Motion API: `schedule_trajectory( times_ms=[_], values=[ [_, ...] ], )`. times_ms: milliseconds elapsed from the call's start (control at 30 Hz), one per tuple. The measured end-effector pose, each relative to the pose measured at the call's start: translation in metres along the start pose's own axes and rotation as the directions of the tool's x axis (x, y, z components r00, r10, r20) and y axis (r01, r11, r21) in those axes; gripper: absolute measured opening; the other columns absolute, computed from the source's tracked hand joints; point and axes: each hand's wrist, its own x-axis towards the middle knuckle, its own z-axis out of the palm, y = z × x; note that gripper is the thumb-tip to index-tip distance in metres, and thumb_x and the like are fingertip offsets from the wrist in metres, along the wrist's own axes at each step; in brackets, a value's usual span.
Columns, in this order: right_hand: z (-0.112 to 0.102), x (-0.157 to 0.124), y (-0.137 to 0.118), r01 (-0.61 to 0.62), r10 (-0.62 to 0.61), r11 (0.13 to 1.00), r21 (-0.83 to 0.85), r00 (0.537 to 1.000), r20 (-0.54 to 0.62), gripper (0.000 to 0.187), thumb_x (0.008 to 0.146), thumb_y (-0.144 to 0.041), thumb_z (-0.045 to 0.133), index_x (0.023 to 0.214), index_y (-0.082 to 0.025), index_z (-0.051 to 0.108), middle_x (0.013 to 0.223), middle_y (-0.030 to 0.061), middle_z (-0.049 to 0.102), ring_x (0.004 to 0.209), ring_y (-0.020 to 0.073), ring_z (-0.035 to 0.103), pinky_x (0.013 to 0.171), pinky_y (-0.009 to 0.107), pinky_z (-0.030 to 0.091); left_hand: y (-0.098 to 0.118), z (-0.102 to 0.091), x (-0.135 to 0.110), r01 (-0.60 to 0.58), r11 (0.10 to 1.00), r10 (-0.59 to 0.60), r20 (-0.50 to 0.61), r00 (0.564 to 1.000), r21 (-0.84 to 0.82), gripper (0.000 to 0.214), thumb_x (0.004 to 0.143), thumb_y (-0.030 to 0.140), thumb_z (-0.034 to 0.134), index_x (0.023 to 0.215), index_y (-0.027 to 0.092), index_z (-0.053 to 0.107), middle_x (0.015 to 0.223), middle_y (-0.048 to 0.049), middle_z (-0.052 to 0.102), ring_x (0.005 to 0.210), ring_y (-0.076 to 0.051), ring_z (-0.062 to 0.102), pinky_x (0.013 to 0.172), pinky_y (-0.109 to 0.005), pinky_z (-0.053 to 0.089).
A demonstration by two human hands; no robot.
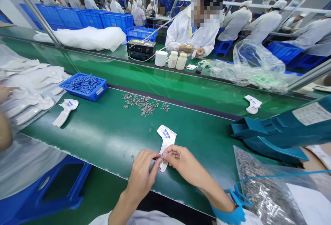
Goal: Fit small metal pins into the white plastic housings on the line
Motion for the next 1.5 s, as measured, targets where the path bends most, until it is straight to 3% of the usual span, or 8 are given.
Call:
schedule_trajectory(
  times_ms=[167,700,800,967,1133,1267,1400,1500],
  values=[
    [-0.012,-0.005,-0.005,-0.002,-0.014,0.946,-0.326,0.999,-0.046,0.025,0.095,-0.04,0.049,0.084,-0.02,0.061,0.078,0.001,0.065,0.071,0.0176,0.058,0.066,0.027,0.041,0.002,-0.001,0.004,-0.03,0.988,0.004,0.175,0.985,0.15,0.045,0.094,0.032,0.06,0.134,0.017,0.048,0.142,-0.0131,0.052,0.136,-0.032,0.041,0.105,-0.048,0.044],
    [-0.011,0.003,-0.002,-0.015,-0.033,0.836,-0.548,0.997,-0.077,0.018,0.096,-0.032,0.045,0.084,-0.023,0.056,0.08,0.002,0.068,0.073,0.0202,0.062,0.065,0.028,0.039,0.003,0.002,0.007,-0.027,0.973,-0.035,0.262,0.964,0.228,0.045,0.094,0.033,0.059,0.134,0.014,0.05,0.143,-0.0103,0.054,0.136,-0.033,0.042,0.104,-0.05,0.044],
    [-0.011,0.008,0.006,-0.063,0.008,0.885,-0.461,0.993,-0.121,0.009,0.092,-0.03,0.049,0.1,-0.025,0.051,0.082,0.0004,0.069,0.073,0.0199,0.065,0.065,0.028,0.042,0.003,0.002,0.008,-0.025,0.977,-0.033,0.262,0.965,0.214,0.043,0.094,0.033,0.06,0.132,0.015,0.052,0.142,-0.0101,0.055,0.136,-0.033,0.042,0.104,-0.05,0.044],
    [-0.008,0.017,0.019,-0.071,0.031,0.971,-0.228,0.984,-0.173,0.028,0.084,-0.031,0.059,0.105,-0.026,0.041,0.071,-0.004,0.065,0.065,0.0187,0.065,0.061,0.028,0.047,-0.001,0.003,0.009,-0.015,0.982,-0.034,0.25,0.968,0.189,0.044,0.093,0.031,0.062,0.132,0.016,0.052,0.141,-0.0108,0.055,0.136,-0.032,0.042,0.105,-0.05,0.045],
    [0.012,0.018,0.035,0.004,0.057,0.977,0.212,0.957,-0.283,0.056,0.081,-0.05,0.065,0.12,-0.025,0.035,0.084,-0.0013,0.066,0.074,0.0202,0.069,0.069,0.034,0.057,-0.004,0.003,0.007,0.079,0.984,-0.111,0.204,0.973,0.158,0.041,0.094,0.027,0.059,0.134,0.02,0.052,0.142,-0.0106,0.054,0.136,-0.031,0.042,0.107,-0.052,0.044],
    [0.021,0.023,0.043,0.053,0.01,0.976,0.209,0.957,-0.291,0.063,0.081,-0.053,0.067,0.131,-0.023,0.042,0.088,0.0009,0.067,0.077,0.0195,0.068,0.07,0.031,0.056,-0.003,-0.005,0.007,0.125,0.989,-0.139,0.241,0.961,0.075,0.05,0.092,0.031,0.062,0.139,0.022,0.049,0.144,-0.0079,0.053,0.136,-0.029,0.042,0.11,-0.049,0.043],
    [-0.001,0.045,0.035,0.091,-0.021,0.952,0.293,0.972,-0.236,0.057,0.078,-0.051,0.071,0.123,-0.018,0.056,0.074,0.0003,0.066,0.07,0.0189,0.066,0.066,0.03,0.057,-0.005,-0.008,0.004,0.142,0.99,-0.136,0.224,0.965,-0.009,0.064,0.089,0.027,0.062,0.149,0.021,0.039,0.151,-0.0079,0.045,0.14,-0.029,0.037,0.114,-0.048,0.04],
    [-0.044,0.08,0.024,0.139,0.014,0.918,0.371,0.925,-0.38,0.057,0.077,-0.041,0.074,0.125,-0.017,0.056,0.082,0.0045,0.072,0.075,0.0198,0.07,0.073,0.031,0.061,-0.009,0.0,0.0,0.196,0.98,-0.19,0.134,0.973,-0.034,0.053,0.088,0.019,0.056,0.141,0.025,0.049,0.145,-0.0062,0.053,0.138,-0.027,0.04,0.111,-0.047,0.043]
  ],
)
